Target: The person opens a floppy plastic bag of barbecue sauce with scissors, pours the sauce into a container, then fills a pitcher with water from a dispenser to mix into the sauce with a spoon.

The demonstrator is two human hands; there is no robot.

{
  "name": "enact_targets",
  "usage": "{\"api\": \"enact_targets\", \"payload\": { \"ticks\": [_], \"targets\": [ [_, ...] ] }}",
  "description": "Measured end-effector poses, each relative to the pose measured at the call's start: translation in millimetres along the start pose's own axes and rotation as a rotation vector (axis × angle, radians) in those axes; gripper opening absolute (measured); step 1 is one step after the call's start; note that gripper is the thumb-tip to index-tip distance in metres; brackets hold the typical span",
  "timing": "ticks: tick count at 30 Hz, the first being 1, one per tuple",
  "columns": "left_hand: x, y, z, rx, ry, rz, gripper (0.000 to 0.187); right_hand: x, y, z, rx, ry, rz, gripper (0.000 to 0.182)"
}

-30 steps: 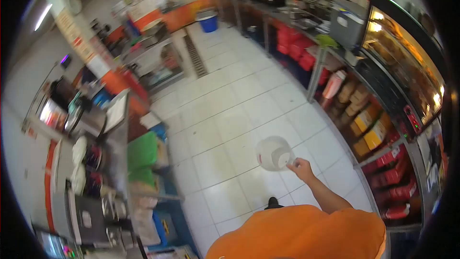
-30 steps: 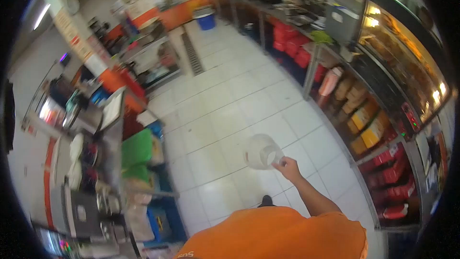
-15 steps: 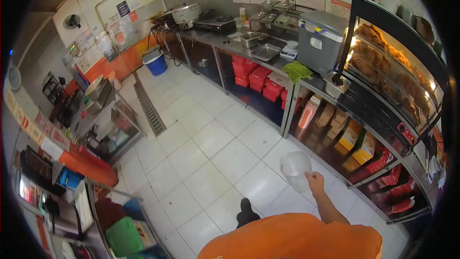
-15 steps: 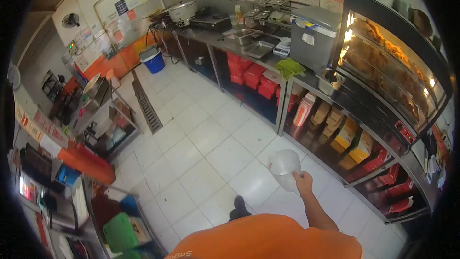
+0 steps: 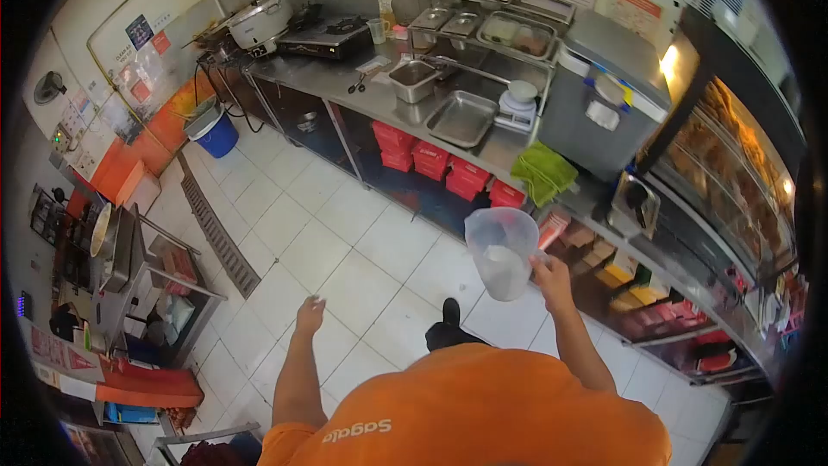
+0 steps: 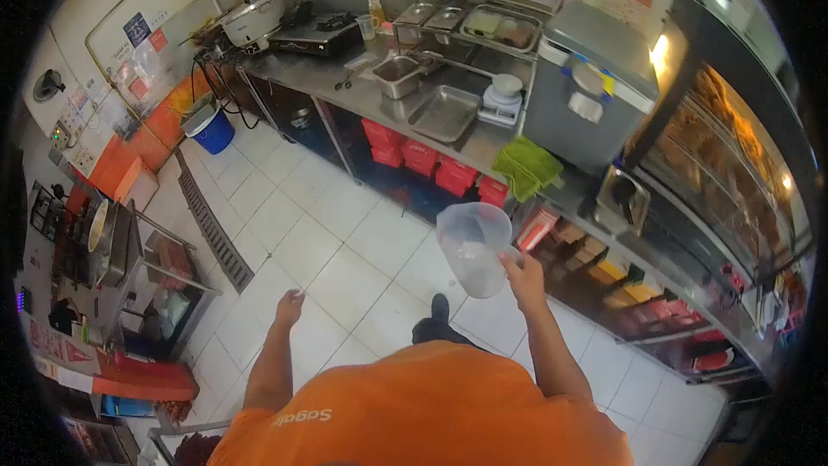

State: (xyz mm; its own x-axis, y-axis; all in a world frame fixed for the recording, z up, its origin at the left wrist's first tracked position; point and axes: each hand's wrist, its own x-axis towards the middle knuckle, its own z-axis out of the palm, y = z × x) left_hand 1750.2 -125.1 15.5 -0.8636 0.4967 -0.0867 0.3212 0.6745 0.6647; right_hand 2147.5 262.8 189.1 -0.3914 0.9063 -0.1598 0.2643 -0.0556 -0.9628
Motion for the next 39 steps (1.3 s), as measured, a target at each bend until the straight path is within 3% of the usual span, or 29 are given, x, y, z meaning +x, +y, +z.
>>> {"api": "enact_targets", "payload": {
  "ticks": [2, 4, 7, 8, 9, 13, 16, 20, 26, 27, 28, 29, 30, 33, 35, 36, 37, 38, 39],
  "targets": [
    [40.1, 82.6, 16.5, -0.112, -0.078, -0.076, 0.04, 56.8, -28.9, 31.7, 0.077, -0.017, -0.025, 0.027],
    [77.5, 82.5, 63.2, -0.016, -0.218, 0.026, 0.037, 114.7, -61.2, 57.7, 0.071, -0.048, -0.064, 0.025],
    [104.8, 66.0, 104.0, 0.165, -0.63, -0.017, 0.046, 196.2, -121.5, 99.9, 0.02, -0.102, -0.085, 0.025],
    [112.3, 31.0, 118.2, -0.036, -0.783, -0.163, 0.051, 221.1, -136.2, 114.3, 0.005, -0.131, -0.083, 0.026],
    [119.4, 30.9, 120.1, -0.201, -0.916, -0.114, 0.05, 245.5, -150.4, 128.4, -0.012, -0.158, -0.085, 0.027],
    [213.9, 7.5, 99.2, -0.082, -0.866, -0.115, 0.049, 333.8, -196.1, 185.3, -0.033, -0.191, -0.184, 0.029],
    [310.5, -5.4, 66.1, 0.079, -0.814, -0.083, 0.048, 385.4, -224.7, 228.0, -0.294, -0.087, -0.297, 0.036],
    [460.4, -14.1, 10.2, 0.317, -0.771, 0.01, 0.047, 443.9, -248.7, 271.2, -0.524, 0.006, -0.195, 0.043],
    [662.7, -26.4, -11.4, 0.6, -0.673, 0.183, 0.046, 483.6, -296.8, 315.0, -0.806, 0.015, -0.054, 0.053],
    [705.9, -19.5, -4.4, 0.358, -0.567, 0.19, 0.048, 487.4, -301.3, 320.3, -0.851, 0.004, -0.081, 0.054],
    [744.8, -11.0, 5.2, 0.32, -0.453, 0.23, 0.048, 490.2, -305.8, 324.7, -0.895, -0.008, -0.108, 0.054],
    [760.6, 47.0, -2.1, 0.144, -0.477, 0.013, 0.032, 492.3, -311.2, 329.0, -0.897, 0.01, -0.086, 0.054],
    [782.6, 52.5, 10.6, -0.139, -0.498, 0.028, 0.031, 493.8, -317.0, 333.3, -0.917, -0.004, -0.077, 0.054],
    [802.9, 76.3, 35.9, -0.352, -0.559, 0.084, 0.042, 497.4, -324.9, 346.0, -0.957, -0.012, -0.022, 0.055],
    [795.6, 67.4, 51.9, -0.157, -0.642, 0.169, 0.041, 502.6, -330.6, 352.2, -0.984, -0.003, 0.005, 0.055],
    [793.4, 41.1, 63.7, 0.076, -0.651, 0.502, 0.04, 505.3, -331.9, 355.2, -1.02, -0.017, 0.006, 0.055],
    [775.7, 42.7, 62.9, 0.132, -0.743, 0.312, 0.038, 508.0, -332.4, 357.3, -1.056, -0.033, 0.006, 0.055],
    [771.4, 28.6, 60.1, 0.417, -0.843, 0.907, 0.036, 511.9, -330.8, 358.4, -1.06, -0.028, 0.01, 0.055],
    [753.5, 16.2, 64.0, 0.548, -0.957, 0.875, 0.034, 516.8, -328.0, 359.2, -1.083, -0.05, -0.022, 0.055]
  ]
}}
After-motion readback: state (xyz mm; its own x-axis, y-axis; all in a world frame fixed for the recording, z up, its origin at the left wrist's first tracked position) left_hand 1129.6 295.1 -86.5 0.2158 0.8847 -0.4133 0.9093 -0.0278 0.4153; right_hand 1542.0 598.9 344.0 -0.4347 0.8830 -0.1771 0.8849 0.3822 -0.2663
